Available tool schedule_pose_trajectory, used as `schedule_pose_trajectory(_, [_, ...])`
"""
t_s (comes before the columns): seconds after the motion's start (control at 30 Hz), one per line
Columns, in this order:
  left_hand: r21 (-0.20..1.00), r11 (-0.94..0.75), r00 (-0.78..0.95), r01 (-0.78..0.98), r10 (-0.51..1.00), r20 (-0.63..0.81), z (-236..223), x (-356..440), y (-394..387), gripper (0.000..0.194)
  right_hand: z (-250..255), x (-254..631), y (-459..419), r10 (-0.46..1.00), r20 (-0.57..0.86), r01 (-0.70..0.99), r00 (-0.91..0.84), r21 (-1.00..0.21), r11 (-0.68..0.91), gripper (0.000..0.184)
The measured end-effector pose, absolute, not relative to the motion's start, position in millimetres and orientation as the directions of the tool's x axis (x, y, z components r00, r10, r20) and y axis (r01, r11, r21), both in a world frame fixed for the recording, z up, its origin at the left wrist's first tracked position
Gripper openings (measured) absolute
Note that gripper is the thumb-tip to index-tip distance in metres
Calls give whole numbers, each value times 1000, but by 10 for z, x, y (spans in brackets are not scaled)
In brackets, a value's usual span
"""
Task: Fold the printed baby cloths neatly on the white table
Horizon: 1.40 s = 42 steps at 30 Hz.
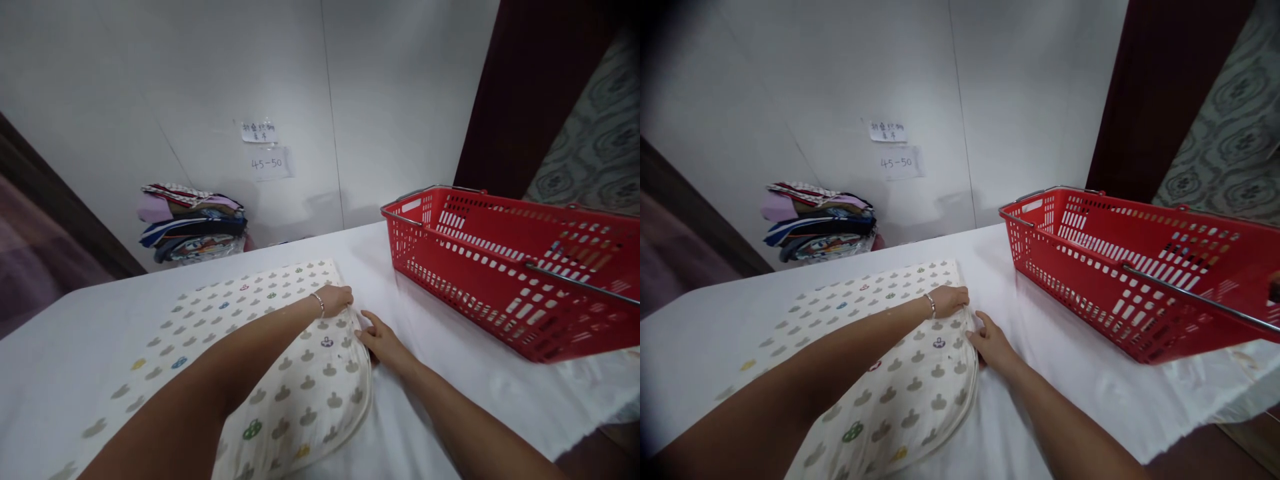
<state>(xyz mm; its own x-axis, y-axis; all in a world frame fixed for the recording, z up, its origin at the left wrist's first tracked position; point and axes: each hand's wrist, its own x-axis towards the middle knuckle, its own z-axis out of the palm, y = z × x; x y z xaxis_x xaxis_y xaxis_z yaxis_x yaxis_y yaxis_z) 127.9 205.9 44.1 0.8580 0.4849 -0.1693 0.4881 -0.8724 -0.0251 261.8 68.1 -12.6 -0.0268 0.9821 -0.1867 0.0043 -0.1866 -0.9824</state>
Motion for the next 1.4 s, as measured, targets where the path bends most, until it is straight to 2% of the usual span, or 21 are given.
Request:
schedule_pose_trajectory(0.23, [2, -856, 840, 517, 507, -192, 544, 1207, 2055, 24, -119, 2601, 718, 965, -262, -4, 15, -965, -262, 46])
schedule_pose_trajectory(0.43, [18, -822, 800, 569, 548, -245, 591, 1188, 2114, 24, -165, 2595, 732, 970, -243, -15, 3, -970, -243, 54])
schedule_pose_trajectory(0.83, [15, -853, 824, 521, 499, -268, 402, 1432, 2176, 24, -117, 2601, 714, 976, -218, -27, -28, -975, -219, 57])
schedule_pose_trajectory(1.03, [70, -859, 846, 507, 481, -231, 374, 1434, 2199, 25, -152, 2615, 719, 980, -197, -7, -26, -980, -197, 60])
schedule_pose_trajectory(1.17, [121, -855, 857, 504, 478, -190, 333, 1410, 2191, 26, -167, 2612, 723, 978, -210, 12, -15, -978, -210, 53])
schedule_pose_trajectory(1.4, [201, -765, 786, 611, 616, -44, 117, 1328, 2150, 25, -130, 2592, 678, 983, -180, 85, -23, -980, -178, 64])
